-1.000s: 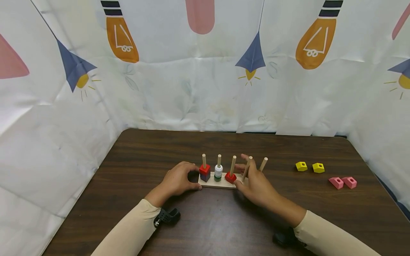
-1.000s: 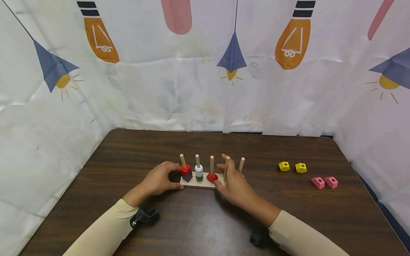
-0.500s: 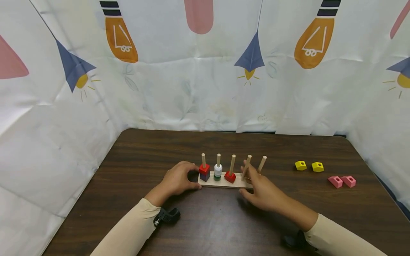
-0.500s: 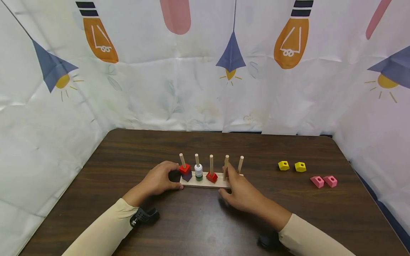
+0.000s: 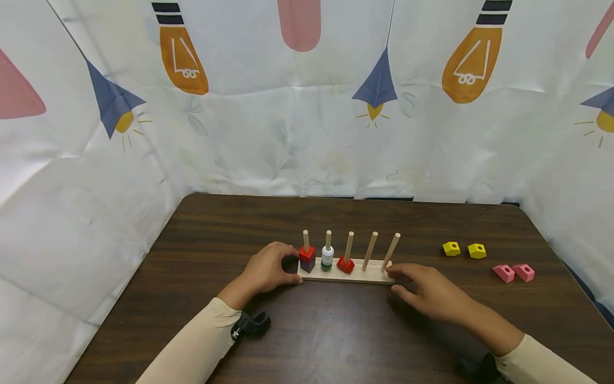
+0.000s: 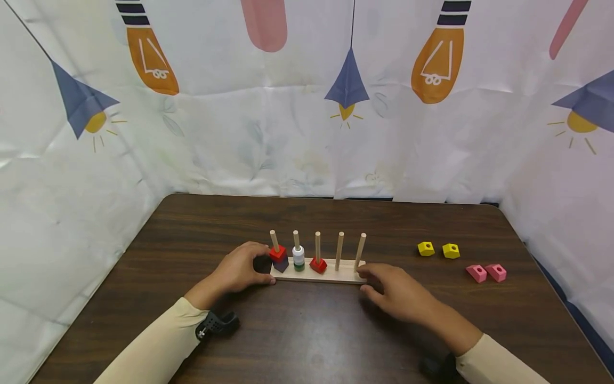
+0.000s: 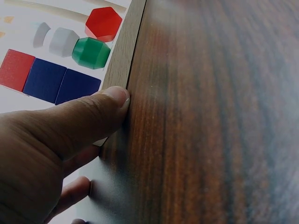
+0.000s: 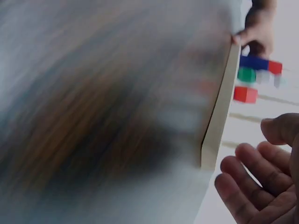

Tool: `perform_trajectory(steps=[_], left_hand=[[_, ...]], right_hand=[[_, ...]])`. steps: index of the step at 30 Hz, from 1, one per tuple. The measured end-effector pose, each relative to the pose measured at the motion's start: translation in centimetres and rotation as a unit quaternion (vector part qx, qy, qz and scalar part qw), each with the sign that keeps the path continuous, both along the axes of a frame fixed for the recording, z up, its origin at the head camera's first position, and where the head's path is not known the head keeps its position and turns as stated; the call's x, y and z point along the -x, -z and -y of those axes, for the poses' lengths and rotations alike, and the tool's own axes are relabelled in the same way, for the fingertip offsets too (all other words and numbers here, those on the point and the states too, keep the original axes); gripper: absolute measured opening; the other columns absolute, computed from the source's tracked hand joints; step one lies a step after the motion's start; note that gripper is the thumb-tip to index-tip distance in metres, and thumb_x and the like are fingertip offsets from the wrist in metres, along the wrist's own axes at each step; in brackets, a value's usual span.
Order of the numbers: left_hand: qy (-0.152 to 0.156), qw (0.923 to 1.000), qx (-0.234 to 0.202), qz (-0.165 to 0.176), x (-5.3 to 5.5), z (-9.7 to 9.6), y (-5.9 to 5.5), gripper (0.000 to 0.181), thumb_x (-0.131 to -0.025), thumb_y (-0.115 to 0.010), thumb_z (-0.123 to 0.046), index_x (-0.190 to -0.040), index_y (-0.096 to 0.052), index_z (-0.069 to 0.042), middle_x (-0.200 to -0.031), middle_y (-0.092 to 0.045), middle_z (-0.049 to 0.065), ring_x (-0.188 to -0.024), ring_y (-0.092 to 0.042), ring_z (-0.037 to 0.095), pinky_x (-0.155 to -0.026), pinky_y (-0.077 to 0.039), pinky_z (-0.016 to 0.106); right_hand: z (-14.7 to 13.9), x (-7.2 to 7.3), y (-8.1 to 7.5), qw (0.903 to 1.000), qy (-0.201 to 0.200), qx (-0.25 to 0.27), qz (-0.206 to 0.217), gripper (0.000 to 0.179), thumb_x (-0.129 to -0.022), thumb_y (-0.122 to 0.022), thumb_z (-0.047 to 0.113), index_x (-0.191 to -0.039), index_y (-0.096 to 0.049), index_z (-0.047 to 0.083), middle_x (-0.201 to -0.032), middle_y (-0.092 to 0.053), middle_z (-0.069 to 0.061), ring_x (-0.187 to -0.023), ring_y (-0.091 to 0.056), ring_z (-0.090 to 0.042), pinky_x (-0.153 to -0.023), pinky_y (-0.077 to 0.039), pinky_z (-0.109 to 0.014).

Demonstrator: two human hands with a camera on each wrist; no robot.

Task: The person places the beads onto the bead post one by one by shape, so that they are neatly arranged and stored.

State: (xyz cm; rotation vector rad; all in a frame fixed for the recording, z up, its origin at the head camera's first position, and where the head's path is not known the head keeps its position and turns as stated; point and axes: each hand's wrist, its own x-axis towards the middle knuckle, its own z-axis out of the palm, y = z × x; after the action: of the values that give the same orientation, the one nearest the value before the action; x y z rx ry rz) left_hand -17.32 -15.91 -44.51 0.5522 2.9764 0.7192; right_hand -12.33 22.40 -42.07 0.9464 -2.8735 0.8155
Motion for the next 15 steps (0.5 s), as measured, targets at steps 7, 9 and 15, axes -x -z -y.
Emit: perform_trajectory(steps=[7,9,15], left_hand=[[0.001,1.0,-0.004,-0.001,0.0,0.0,0.0,0.053,-0.069,-0.096,-0.04,-0.114,-0.077,-0.02,-0.123,-0.068,0.003,-0.122,-0.059,0.024,-0.097,-0.051,0.051],[0.0,1.0,-0.004,-0.004,0.0,0.0,0.0,0.052,-0.069,-0.096,-0.04,-0.113,-0.077,-0.02,-0.122,-0.068,0.003,-0.122,-0.059,0.024,-0.096,-0.051,0.051],[0.001,1.0,-0.003,-0.002,0.0,0.0,-0.1,0.052,-0.069,-0.096,-0.039,-0.113,-0.077,-0.021,-0.122,-0.068,0.002,-0.122,-0.059,0.024,-0.096,-0.051,0.05]], right_hand=[[-4.0,0.8,-0.1,0.9945,0.08,-0.005,-0.067,0.034,-0.09,-0.078,0.007,-0.123,-0.07,0.005,-0.118,-0.071,-0.009,-0.106,-0.069,-0.033,-0.084,-0.055,-0.054],[-5.2,1.2,-0.2,0.9916,0.099,-0.003,-0.083,0.036,-0.088,-0.079,0.005,-0.122,-0.069,0.003,-0.118,-0.07,-0.014,-0.106,-0.068,-0.037,-0.083,-0.054,-0.057],[-8.3,2.7,0.0,0.9843,0.121,-0.011,-0.129,0.041,-0.083,-0.081,-0.001,-0.121,-0.067,-0.003,-0.122,-0.064,-0.026,-0.102,-0.064,-0.045,-0.079,-0.051,-0.063]])
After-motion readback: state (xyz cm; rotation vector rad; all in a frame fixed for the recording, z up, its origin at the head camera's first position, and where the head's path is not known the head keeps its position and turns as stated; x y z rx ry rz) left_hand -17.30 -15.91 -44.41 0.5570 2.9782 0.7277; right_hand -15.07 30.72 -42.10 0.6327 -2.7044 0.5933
